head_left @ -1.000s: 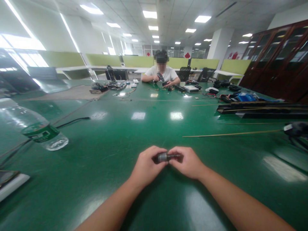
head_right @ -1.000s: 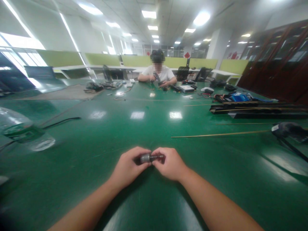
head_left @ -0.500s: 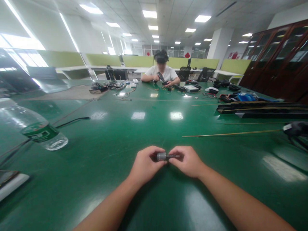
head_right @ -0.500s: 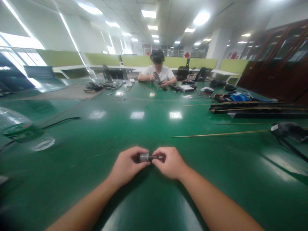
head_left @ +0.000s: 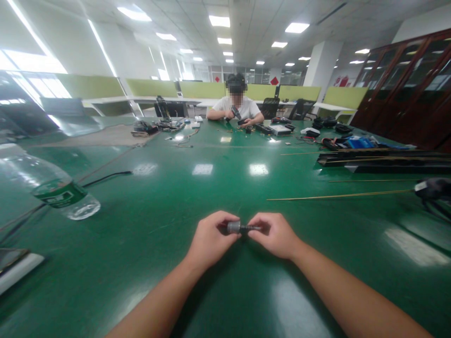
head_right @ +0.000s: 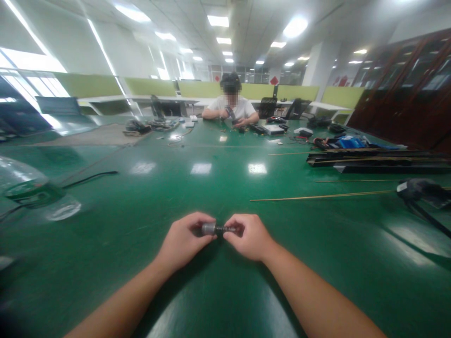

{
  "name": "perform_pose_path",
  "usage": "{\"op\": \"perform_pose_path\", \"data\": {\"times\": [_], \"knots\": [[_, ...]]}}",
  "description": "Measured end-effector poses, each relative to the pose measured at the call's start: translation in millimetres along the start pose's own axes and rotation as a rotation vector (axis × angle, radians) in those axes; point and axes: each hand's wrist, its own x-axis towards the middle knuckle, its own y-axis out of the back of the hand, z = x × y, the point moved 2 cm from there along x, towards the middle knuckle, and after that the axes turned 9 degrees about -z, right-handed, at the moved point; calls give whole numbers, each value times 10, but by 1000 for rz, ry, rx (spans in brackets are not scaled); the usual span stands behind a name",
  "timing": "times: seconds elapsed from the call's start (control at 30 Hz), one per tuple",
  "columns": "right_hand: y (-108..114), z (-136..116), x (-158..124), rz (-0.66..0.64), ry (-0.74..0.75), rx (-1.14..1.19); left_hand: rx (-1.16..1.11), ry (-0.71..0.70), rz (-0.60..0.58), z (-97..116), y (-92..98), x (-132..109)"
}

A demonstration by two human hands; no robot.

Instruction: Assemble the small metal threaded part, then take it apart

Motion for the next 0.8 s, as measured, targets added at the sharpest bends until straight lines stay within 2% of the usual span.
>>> {"op": "perform_pose_path", "data": {"times": [0.8], "knots": [[-5, 39, 16, 22, -49, -11, -20, -36, 28, -15, 38, 13]]}}
